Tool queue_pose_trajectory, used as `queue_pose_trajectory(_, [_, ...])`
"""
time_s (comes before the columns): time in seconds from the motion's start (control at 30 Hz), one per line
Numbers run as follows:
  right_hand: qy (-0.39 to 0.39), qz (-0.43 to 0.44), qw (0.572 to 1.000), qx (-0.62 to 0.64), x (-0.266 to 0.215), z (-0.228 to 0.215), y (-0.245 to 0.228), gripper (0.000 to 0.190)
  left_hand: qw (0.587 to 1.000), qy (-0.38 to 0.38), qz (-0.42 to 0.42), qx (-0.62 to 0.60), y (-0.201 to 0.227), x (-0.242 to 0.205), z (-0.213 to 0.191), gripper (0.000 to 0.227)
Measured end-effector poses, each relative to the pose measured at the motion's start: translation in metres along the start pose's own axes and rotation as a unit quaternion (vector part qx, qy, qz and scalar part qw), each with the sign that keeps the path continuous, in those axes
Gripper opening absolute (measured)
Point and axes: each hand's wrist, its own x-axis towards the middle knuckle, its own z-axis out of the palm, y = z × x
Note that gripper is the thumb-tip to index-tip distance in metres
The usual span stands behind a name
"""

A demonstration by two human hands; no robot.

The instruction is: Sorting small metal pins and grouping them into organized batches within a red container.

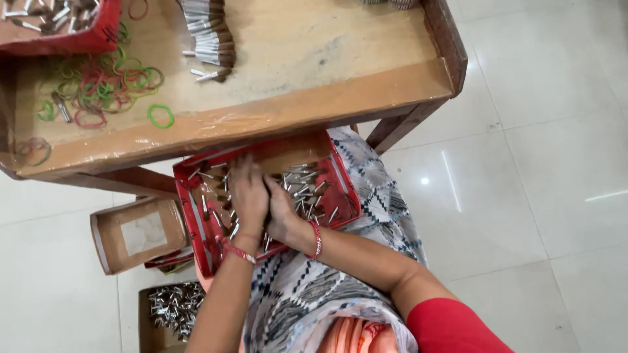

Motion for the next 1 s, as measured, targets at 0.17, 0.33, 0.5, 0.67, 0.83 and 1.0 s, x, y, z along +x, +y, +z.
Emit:
queue_pose_trajectory(0.17, [-0.029, -0.036, 0.999, -0.027, 0.015, 0.011, -0.022, 0.053, 0.984, -0.05, 0.024, -0.172, 0.032, -0.01, 0.0, 0.05])
queue_pose_trajectory(0.33, [0.033, 0.023, 0.998, -0.048, -0.003, 0.026, -0.024, 0.051, 0.992, -0.023, -0.004, -0.12, 0.032, -0.017, -0.005, 0.048])
queue_pose_trajectory(0.5, [0.067, 0.012, 0.997, -0.034, -0.024, 0.026, -0.014, 0.049, 0.998, 0.059, 0.017, -0.02, 0.008, -0.001, 0.003, 0.044])
queue_pose_trajectory(0.67, [-0.054, -0.097, 0.991, -0.079, 0.007, 0.006, -0.022, 0.049, 0.986, -0.03, 0.025, -0.164, 0.023, -0.017, 0.006, 0.048])
queue_pose_trajectory(0.83, [0.058, 0.025, 0.996, -0.064, -0.024, 0.039, -0.029, 0.05, 0.983, 0.001, 0.01, -0.184, 0.035, -0.015, -0.007, 0.046])
queue_pose_trajectory(1.0, [0.077, 0.015, 0.996, -0.052, -0.019, 0.028, -0.007, 0.054, 0.998, 0.042, 0.009, -0.053, -0.011, 0.008, 0.002, 0.044])
